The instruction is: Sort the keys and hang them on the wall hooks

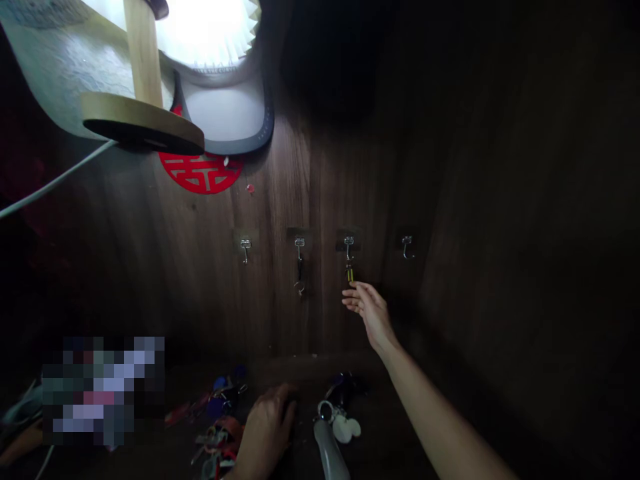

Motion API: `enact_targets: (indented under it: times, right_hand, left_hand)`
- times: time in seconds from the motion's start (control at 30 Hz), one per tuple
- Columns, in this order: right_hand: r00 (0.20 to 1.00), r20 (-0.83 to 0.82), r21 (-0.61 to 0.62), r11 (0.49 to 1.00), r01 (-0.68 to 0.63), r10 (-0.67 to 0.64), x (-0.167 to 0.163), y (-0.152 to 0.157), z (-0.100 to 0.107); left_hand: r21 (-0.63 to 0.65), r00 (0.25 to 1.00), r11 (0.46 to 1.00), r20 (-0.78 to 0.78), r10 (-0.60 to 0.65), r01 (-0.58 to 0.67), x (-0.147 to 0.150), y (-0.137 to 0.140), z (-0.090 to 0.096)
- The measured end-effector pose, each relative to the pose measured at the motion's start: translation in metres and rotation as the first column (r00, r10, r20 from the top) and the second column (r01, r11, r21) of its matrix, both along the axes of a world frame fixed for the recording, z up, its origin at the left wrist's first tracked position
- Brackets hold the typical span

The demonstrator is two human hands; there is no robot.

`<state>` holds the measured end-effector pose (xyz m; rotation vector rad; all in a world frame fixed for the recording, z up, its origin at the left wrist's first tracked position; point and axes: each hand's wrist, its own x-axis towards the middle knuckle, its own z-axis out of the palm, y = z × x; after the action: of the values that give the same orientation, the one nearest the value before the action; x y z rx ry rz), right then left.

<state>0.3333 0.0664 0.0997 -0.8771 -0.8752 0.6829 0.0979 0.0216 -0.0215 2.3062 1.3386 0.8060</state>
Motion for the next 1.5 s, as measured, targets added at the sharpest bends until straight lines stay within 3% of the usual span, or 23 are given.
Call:
enact_targets:
  times: [0.3,0.5,0.7,0.87,1.0,1.1,1.17,1.37,1.5]
  right_hand:
    - [0.986,0.125,-0.173,0.981,-0.084,0.107,-0.028,-0.034,-0.057]
    - [0.945,0.283,-0.195,0.974,-0.113,0.166,-0.04,-0.049,-0.089]
    - [0.876,0.465,-0.198,0.979,-0.04,0.13,-0.035,-0.055,-0.116]
    - [0.686,0.709,-0.204,0.979,-0.025,0.165,-0.043,-0.061,-0.12]
    - [0.427,0.891,-0.149,0.988,-0.049,0.155,-0.056,-0.069,-0.116]
    - [0.263,0.955,-0.127,0.99,-0.057,0.138,-0.059,-0.073,-0.112]
    - [0.216,0.969,-0.115,0.993,-0.02,0.116,-0.056,-0.072,-0.11]
    - [0.237,0.968,-0.15,0.952,0.266,0.087,-0.025,-0.061,-0.114]
    - [0.289,0.949,-0.217,0.922,0.32,0.123,-0.005,-0.056,-0.121]
  left_hand:
    - [-0.045,0.998,0.999,0.066,0.0,0.003,-0.003,-0.003,0.005]
    - [-0.026,0.996,1.0,0.092,-0.013,0.015,-0.004,-0.004,0.006]
    - [0.007,0.994,1.0,0.105,-0.031,0.03,-0.005,-0.006,0.007]
    - [0.0,0.977,0.998,0.203,-0.062,0.063,-0.009,-0.001,0.008]
    - [-0.001,0.961,1.0,0.278,0.019,-0.019,-0.017,0.007,0.011]
    - [-0.03,0.978,0.998,0.198,0.059,-0.054,-0.026,0.009,0.014]
    - [-0.068,0.992,0.996,0.108,0.063,-0.056,-0.031,0.009,0.014]
    - [-0.111,0.998,0.992,-0.017,0.065,-0.067,-0.038,0.008,0.005]
    - [-0.078,0.996,0.993,-0.006,0.084,-0.084,-0.038,0.007,0.002]
